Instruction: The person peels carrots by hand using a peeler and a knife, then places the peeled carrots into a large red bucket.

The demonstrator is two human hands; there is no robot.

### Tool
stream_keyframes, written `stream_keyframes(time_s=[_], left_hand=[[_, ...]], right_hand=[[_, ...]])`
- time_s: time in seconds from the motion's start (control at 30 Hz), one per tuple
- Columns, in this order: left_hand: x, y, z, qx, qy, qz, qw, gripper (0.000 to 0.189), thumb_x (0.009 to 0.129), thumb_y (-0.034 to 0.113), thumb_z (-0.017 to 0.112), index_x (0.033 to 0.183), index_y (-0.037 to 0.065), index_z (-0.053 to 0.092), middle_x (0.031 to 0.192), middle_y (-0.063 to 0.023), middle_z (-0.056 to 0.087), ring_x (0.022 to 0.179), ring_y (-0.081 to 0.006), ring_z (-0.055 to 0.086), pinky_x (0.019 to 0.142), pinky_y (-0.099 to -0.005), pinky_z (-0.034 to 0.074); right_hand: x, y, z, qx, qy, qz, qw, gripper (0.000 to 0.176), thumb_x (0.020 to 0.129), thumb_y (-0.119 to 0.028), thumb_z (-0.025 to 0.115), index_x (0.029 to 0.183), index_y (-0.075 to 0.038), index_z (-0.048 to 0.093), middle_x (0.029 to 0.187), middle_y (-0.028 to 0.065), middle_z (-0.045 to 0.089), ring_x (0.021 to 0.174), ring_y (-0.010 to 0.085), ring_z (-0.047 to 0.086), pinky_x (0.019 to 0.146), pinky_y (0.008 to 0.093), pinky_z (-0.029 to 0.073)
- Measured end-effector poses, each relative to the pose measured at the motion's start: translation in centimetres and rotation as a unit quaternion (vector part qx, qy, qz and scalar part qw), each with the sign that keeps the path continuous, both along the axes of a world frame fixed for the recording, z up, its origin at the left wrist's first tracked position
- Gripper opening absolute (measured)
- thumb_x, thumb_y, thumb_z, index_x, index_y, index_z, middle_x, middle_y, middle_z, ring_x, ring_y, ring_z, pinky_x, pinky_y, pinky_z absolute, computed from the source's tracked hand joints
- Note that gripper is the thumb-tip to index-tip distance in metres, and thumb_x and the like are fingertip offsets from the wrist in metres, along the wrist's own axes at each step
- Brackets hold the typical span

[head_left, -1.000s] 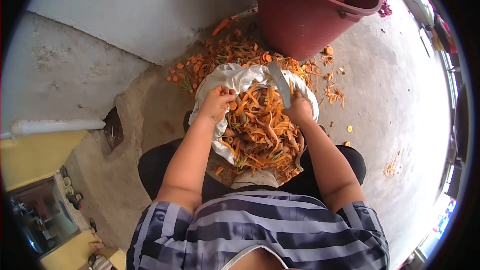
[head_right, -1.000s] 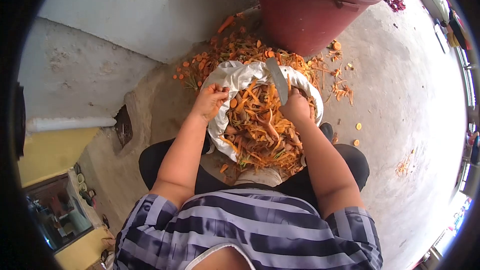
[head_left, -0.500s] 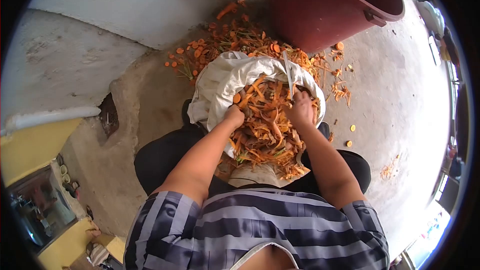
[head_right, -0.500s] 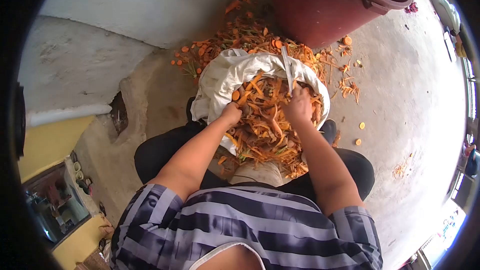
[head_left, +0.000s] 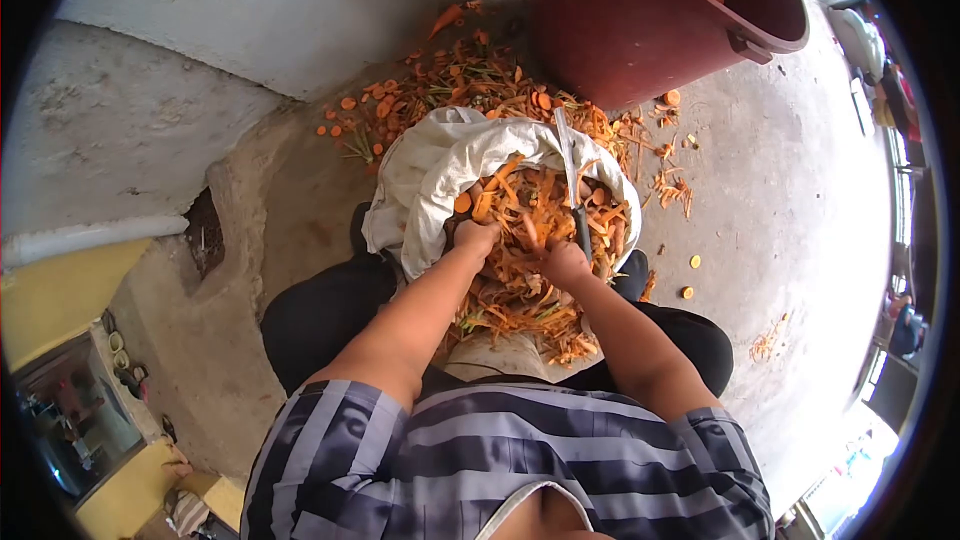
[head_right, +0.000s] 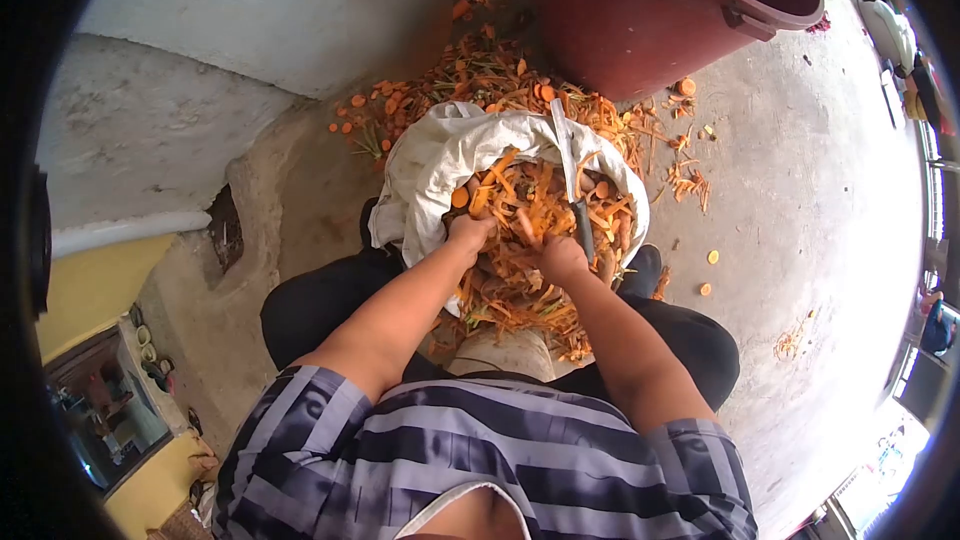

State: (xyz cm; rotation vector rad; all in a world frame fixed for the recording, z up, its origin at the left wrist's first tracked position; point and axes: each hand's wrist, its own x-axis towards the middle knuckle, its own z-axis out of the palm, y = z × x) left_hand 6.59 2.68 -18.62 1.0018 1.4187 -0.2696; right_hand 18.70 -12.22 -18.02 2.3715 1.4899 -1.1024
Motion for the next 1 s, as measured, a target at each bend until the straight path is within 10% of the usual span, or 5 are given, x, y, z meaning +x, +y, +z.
stream_keyframes(time_s=[0.17,0.47,0.6,0.8,1.0], left_hand=[[0.0,1.5,3.9,-0.18,-0.099,0.165,0.965,0.019,0.079,0.023,0.056,0.085,0.006,0.051,0.073,-0.0061,0.048,0.06,-0.0189,0.047,0.055,-0.0341,0.042],[-1.0,2.5,21.6,-0.202,-0.29,0.073,0.933,0.023,0.082,0.02,0.039,0.099,0.007,0.046,0.076,-0.0054,0.05,0.064,-0.0153,0.05,0.057,-0.0312,0.044],[-1.5,2.6,24.1,-0.21,-0.391,0.065,0.894,0.028,0.091,0.026,0.032,0.105,0.006,0.046,0.079,-0.0048,0.05,0.065,-0.0149,0.048,0.058,-0.03,0.043],[0.0,1.4,23.5,-0.225,-0.404,0.112,0.88,0.035,0.093,0.033,0.03,0.103,0.004,0.048,0.079,-0.0045,0.05,0.066,-0.015,0.047,0.06,-0.0286,0.043],[0.5,0.0,22.5,-0.267,-0.41,0.132,0.862,0.031,0.092,0.03,0.033,0.101,0.006,0.05,0.08,-0.005,0.052,0.065,-0.0155,0.049,0.062,-0.031,0.046]], right_hand=[[2.6,2.1,7.4,0.074,-0.037,0.053,0.995,0.034,0.082,-0.017,0.048,0.116,-0.018,0.05,0.094,0.0096,0.056,0.085,0.0279,0.057,0.07,0.035,0.047],[4.2,2.5,25.8,0.259,0.093,-0.245,0.93,0.02,0.074,-0.011,0.059,0.093,-0.005,0.062,0.085,0.0138,0.063,0.072,0.0264,0.061,0.067,0.0317,0.048],[5.7,1.6,26.7,0.488,0.242,-0.329,0.771,0.011,0.076,-0.007,0.057,0.082,0.001,0.059,0.076,0.0088,0.063,0.061,0.0153,0.058,0.055,0.0275,0.047],[7.9,2.6,25.1,0.505,0.44,-0.513,0.537,0.014,0.079,-0.012,0.06,0.086,-0.005,0.05,0.067,0.0073,0.056,0.043,0.0104,0.047,0.037,0.0216,0.038],[2.8,4.7,24.8,0.474,0.506,-0.379,0.613,0.021,0.073,-0.014,0.069,0.083,-0.003,0.054,0.066,0.0035,0.056,0.052,0.0091,0.053,0.041,0.0209,0.041]])
